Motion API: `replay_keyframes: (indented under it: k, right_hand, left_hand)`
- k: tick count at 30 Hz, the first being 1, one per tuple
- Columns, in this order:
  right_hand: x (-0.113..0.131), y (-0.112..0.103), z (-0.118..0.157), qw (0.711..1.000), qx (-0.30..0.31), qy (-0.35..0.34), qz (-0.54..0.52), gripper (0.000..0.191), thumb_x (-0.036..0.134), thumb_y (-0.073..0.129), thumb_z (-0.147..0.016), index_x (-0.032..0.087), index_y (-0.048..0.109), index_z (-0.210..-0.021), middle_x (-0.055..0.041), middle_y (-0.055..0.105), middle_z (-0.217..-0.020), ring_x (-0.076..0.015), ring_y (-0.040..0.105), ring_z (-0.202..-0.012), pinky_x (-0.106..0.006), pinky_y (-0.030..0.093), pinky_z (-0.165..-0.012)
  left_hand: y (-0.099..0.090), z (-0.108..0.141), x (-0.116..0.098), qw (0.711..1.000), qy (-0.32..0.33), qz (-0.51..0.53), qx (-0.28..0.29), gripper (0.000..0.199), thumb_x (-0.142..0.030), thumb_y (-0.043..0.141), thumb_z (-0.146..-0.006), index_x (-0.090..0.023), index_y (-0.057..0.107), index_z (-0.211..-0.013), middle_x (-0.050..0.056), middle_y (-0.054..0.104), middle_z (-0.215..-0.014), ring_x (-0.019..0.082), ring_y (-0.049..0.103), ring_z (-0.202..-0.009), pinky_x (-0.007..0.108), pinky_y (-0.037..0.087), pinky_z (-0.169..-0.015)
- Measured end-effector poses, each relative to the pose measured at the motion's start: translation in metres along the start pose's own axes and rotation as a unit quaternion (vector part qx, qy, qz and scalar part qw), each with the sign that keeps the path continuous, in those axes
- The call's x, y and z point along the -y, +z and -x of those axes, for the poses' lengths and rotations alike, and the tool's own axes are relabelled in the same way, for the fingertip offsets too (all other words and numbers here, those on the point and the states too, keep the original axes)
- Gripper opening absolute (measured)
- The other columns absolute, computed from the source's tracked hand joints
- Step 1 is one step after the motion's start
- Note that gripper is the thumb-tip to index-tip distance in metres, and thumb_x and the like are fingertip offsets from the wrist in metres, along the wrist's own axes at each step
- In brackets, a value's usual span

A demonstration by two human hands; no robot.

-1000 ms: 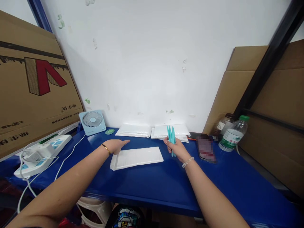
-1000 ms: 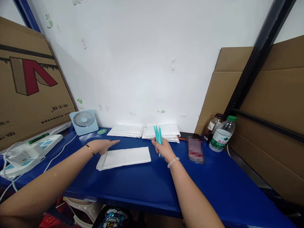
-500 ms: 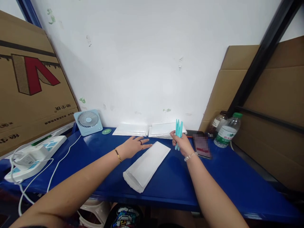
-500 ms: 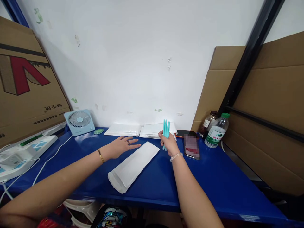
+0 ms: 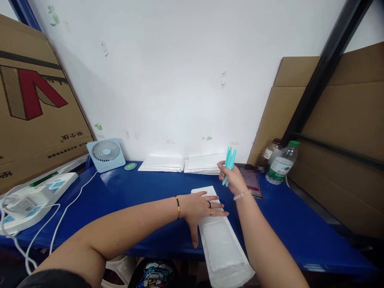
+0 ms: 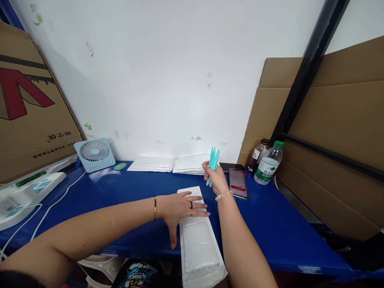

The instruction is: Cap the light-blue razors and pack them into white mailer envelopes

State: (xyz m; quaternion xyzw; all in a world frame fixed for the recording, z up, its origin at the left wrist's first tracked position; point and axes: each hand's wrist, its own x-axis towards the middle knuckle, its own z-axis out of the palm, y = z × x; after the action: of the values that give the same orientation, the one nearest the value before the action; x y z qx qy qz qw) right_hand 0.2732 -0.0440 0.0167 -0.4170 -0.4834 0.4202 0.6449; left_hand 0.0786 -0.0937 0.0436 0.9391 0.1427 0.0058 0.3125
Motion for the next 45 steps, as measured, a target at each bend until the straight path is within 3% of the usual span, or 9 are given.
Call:
replay_keyframes:
  k: [4,9,14,17,21,26,33,39,45]
  right_hand:
    - [0.003,-0.003,-0.001,1.000,0.006,0.001,-0.008,0.032,0.044,0.068,-0.072,0.018,0.055,-0.085,0.0085,0.039,-0.048,-0.0081,0.041,-0.040,-0.023,0.037,-0.043]
    - [0.022,-0.001,0.008,0.999,0.026,-0.012,0.024,0.034,0.044,0.069,-0.071,0.018,0.055,-0.089,0.0083,0.040,-0.047,-0.0092,0.041,-0.041,-0.024,0.036,-0.044]
    - [0.059,-0.015,0.038,0.974,0.109,-0.037,0.196,0.030,0.045,0.062,-0.078,0.018,0.058,-0.087,0.0044,0.048,-0.052,-0.0107,0.043,-0.044,-0.024,0.035,-0.045]
    - [0.068,-0.028,0.060,0.902,0.182,-0.068,0.385,0.022,0.041,0.057,-0.081,0.019,0.061,-0.081,-0.0001,0.059,-0.064,-0.0133,0.050,-0.051,-0.025,0.037,-0.051]
    - [0.057,-0.041,0.084,0.794,0.213,-0.080,0.563,0.015,0.030,0.051,-0.085,0.020,0.061,-0.081,-0.0025,0.064,-0.068,-0.0178,0.057,-0.062,-0.025,0.036,-0.057]
    - [0.051,-0.049,0.095,0.713,0.207,-0.079,0.665,0.012,0.021,0.047,-0.085,0.021,0.059,-0.085,-0.0038,0.066,-0.074,-0.0181,0.061,-0.068,-0.024,0.033,-0.057]
    - [0.066,-0.050,0.093,0.592,0.182,-0.076,0.782,0.015,0.015,0.051,-0.080,0.022,0.058,-0.090,-0.0052,0.068,-0.079,-0.0195,0.064,-0.069,-0.024,0.029,-0.053]
    - [0.091,-0.013,0.075,0.462,0.208,-0.179,0.843,0.014,0.007,0.048,-0.081,0.017,0.058,-0.085,-0.0074,0.068,-0.073,-0.0191,0.063,-0.066,-0.026,0.031,-0.058]
    - [0.110,0.063,0.054,0.396,0.262,-0.239,0.847,0.011,0.011,0.048,-0.086,0.015,0.058,-0.089,-0.0103,0.068,-0.071,-0.0206,0.064,-0.066,-0.029,0.033,-0.062]
  left_hand:
    - [0.007,-0.006,0.007,0.999,0.040,-0.028,-0.011,0.102,-0.043,0.087,-0.030,-0.034,0.053,-0.127,0.001,0.051,-0.136,0.033,0.027,-0.137,0.046,0.015,-0.114]
    - [0.014,-0.016,0.000,0.999,0.032,-0.028,-0.023,0.088,-0.049,0.082,-0.043,-0.033,0.055,-0.126,0.003,0.056,-0.129,0.033,0.035,-0.132,0.048,0.016,-0.113]
    - [0.014,0.001,0.021,0.987,0.014,-0.136,-0.084,0.094,-0.053,0.081,-0.042,-0.028,0.053,-0.128,0.012,0.061,-0.117,0.035,0.053,-0.112,0.054,0.016,-0.110]
    - [0.014,0.023,0.043,0.977,-0.044,-0.175,-0.114,0.110,-0.058,0.078,-0.042,-0.023,0.038,-0.139,0.017,0.051,-0.131,0.038,0.047,-0.118,0.055,0.020,-0.107]
    - [0.019,0.040,0.053,0.969,-0.084,-0.185,-0.139,0.105,-0.057,0.073,-0.051,-0.021,0.033,-0.142,0.016,0.049,-0.132,0.036,0.047,-0.118,0.048,0.032,-0.100]
    - [0.021,0.044,0.049,0.956,-0.110,-0.166,-0.215,0.077,-0.041,0.067,-0.064,-0.023,0.043,-0.134,0.011,0.058,-0.119,0.031,0.055,-0.106,0.041,0.041,-0.091]
    - [0.009,0.056,0.053,0.947,-0.059,-0.068,-0.309,0.061,-0.030,0.063,-0.069,-0.023,0.047,-0.127,0.007,0.055,-0.122,0.025,0.055,-0.106,0.036,0.042,-0.094]
    - [0.009,0.058,0.049,0.942,-0.039,-0.020,-0.332,0.060,-0.030,0.061,-0.071,-0.023,0.045,-0.128,0.007,0.054,-0.122,0.024,0.053,-0.106,0.037,0.041,-0.094]
    - [0.013,0.055,0.049,0.944,-0.059,0.005,-0.326,0.106,-0.028,0.079,-0.048,-0.027,0.029,-0.142,0.012,0.048,-0.128,0.033,0.048,-0.112,0.046,0.037,-0.096]
